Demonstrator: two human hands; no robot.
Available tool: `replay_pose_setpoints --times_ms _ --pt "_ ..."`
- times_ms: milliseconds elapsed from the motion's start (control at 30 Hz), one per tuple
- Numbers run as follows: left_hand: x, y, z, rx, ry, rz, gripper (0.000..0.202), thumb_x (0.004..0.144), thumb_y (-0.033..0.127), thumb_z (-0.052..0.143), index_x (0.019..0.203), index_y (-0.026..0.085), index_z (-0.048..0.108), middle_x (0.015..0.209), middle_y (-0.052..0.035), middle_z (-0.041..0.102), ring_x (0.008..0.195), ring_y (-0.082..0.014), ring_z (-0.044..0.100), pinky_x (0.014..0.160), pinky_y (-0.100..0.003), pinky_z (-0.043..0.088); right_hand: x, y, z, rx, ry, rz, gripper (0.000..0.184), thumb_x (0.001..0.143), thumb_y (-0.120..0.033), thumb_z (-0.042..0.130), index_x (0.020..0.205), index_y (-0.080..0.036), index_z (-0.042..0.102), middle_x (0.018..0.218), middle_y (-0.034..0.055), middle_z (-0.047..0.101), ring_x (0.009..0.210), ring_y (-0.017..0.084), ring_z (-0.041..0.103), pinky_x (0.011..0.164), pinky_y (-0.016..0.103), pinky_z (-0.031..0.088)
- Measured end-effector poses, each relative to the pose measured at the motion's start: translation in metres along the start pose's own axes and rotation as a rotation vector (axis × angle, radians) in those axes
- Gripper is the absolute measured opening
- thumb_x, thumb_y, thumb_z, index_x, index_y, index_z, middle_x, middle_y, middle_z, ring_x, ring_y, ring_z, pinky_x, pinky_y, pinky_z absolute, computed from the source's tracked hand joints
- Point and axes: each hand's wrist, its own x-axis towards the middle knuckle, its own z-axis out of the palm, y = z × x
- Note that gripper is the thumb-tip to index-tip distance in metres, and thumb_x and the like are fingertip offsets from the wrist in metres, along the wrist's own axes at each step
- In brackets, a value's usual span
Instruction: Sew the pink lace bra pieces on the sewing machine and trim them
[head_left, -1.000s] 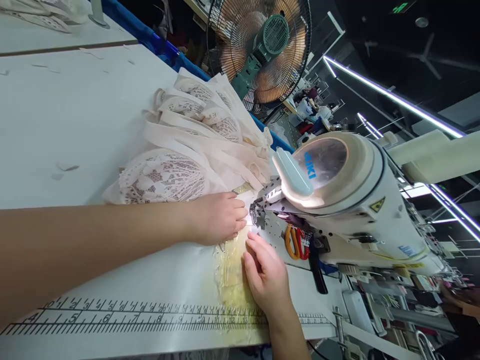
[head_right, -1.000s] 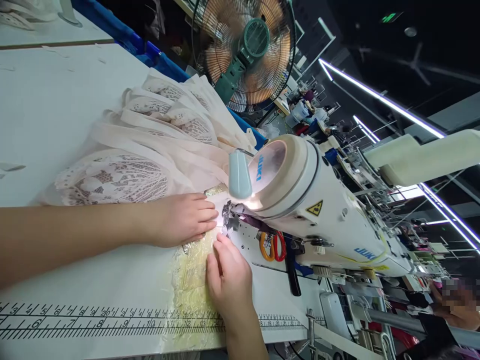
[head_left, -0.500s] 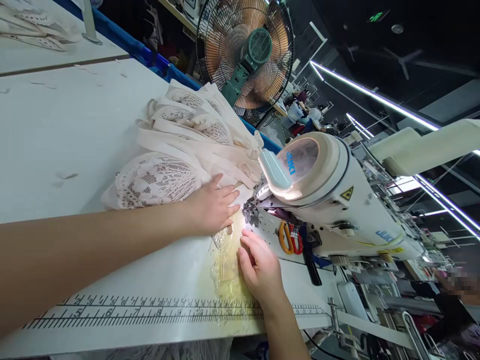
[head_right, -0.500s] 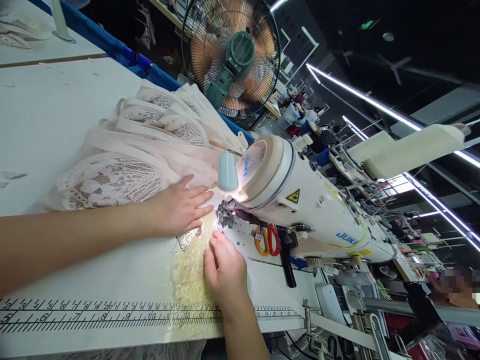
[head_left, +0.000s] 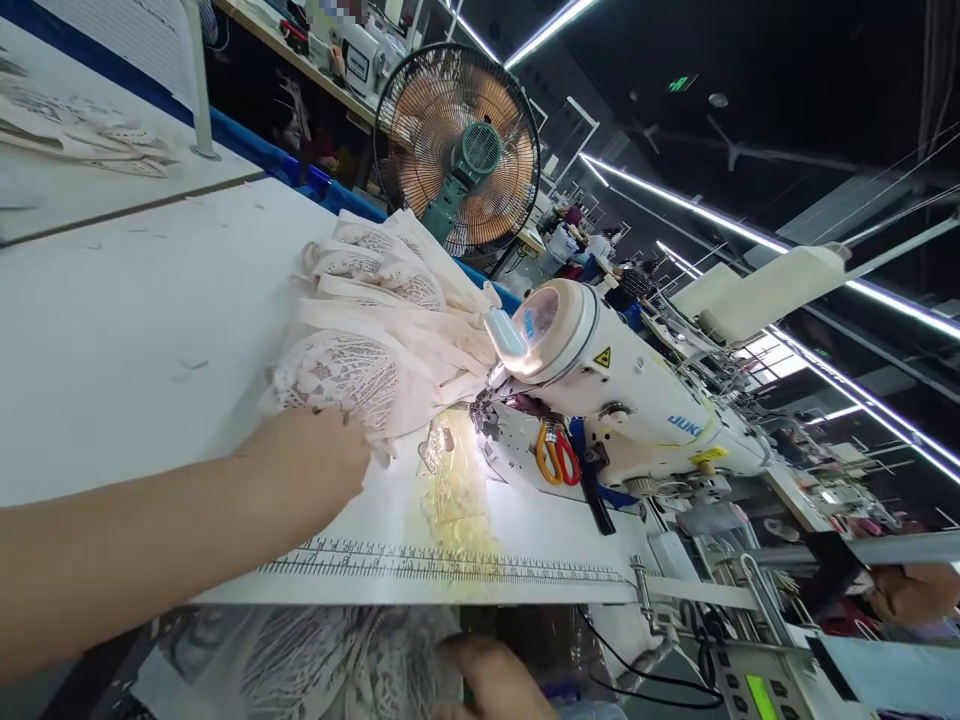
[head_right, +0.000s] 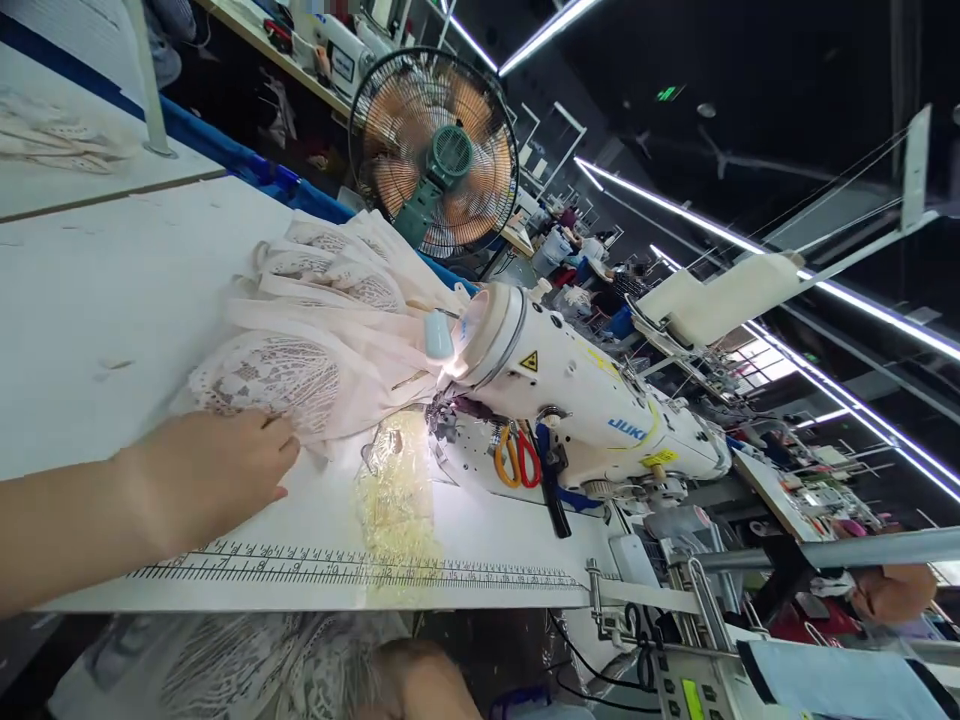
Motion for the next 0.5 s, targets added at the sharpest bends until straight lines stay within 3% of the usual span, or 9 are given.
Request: replay_pose_setpoints --times_ms 100,167,300,400,500 --pt "-0.005 -0.004 -0.014 0.085 -0.128 -0.051 0.021 0.077 0.024 0.065 0.094 0.015 0.074 0.095 -0.0152 0.071 0.088 -0.0328 0.063 0.073 -0.043 0.046 0.009 0.001 0.017 -0.061 -0.071 0.162 0.051 0.072 -0.018 0.07 0.121 -0.01 0.066 0.113 0.0187 0.07 0.103 0.035 0.067 0.087 0.041 0.054" --pt "-0.004 -0.005 -0.026 0.089 -0.156 -0.053 0.033 0.08 0.025 0.063 0.11 0.012 0.071 0.114 -0.0181 0.068 0.103 -0.0356 0.061 0.087 -0.05 0.044 0.011 -0.003 0.022 -0.081 -0.101 0.269 0.058 0.071 -0.012 0.066 0.129 -0.01 0.061 0.121 0.0186 0.066 0.112 0.034 0.063 0.094 0.04 0.051" --pt "0.0 -0.011 -0.035 0.028 -0.182 -0.102 0.046 0.085 0.024 0.058 0.128 0.009 0.06 0.135 -0.0204 0.058 0.124 -0.0374 0.052 0.104 -0.057 0.034 0.009 -0.011 0.02 -0.105 -0.074 0.308 0.048 0.071 -0.01 0.064 0.119 -0.014 0.068 0.114 0.0163 0.068 0.109 0.034 0.064 0.093 0.04 0.051" --pt "0.001 -0.018 -0.033 -0.028 -0.18 -0.133 0.049 0.087 0.026 0.055 0.133 0.01 0.055 0.14 -0.0197 0.053 0.13 -0.0365 0.047 0.108 -0.059 0.029 0.007 -0.013 0.014 -0.132 -0.033 0.265 0.043 0.074 -0.008 0.059 0.115 -0.018 0.069 0.11 0.0141 0.069 0.103 0.032 0.066 0.089 0.039 0.052" --pt "-0.001 -0.022 -0.032 -0.075 -0.171 -0.147 0.05 0.087 0.026 0.055 0.136 0.013 0.053 0.144 -0.0179 0.049 0.134 -0.0353 0.043 0.11 -0.06 0.026 0.005 -0.014 0.006 -0.146 -0.021 0.221 0.032 0.078 -0.005 0.053 0.1 -0.019 0.071 0.097 0.0124 0.071 0.091 0.029 0.069 0.078 0.034 0.053"
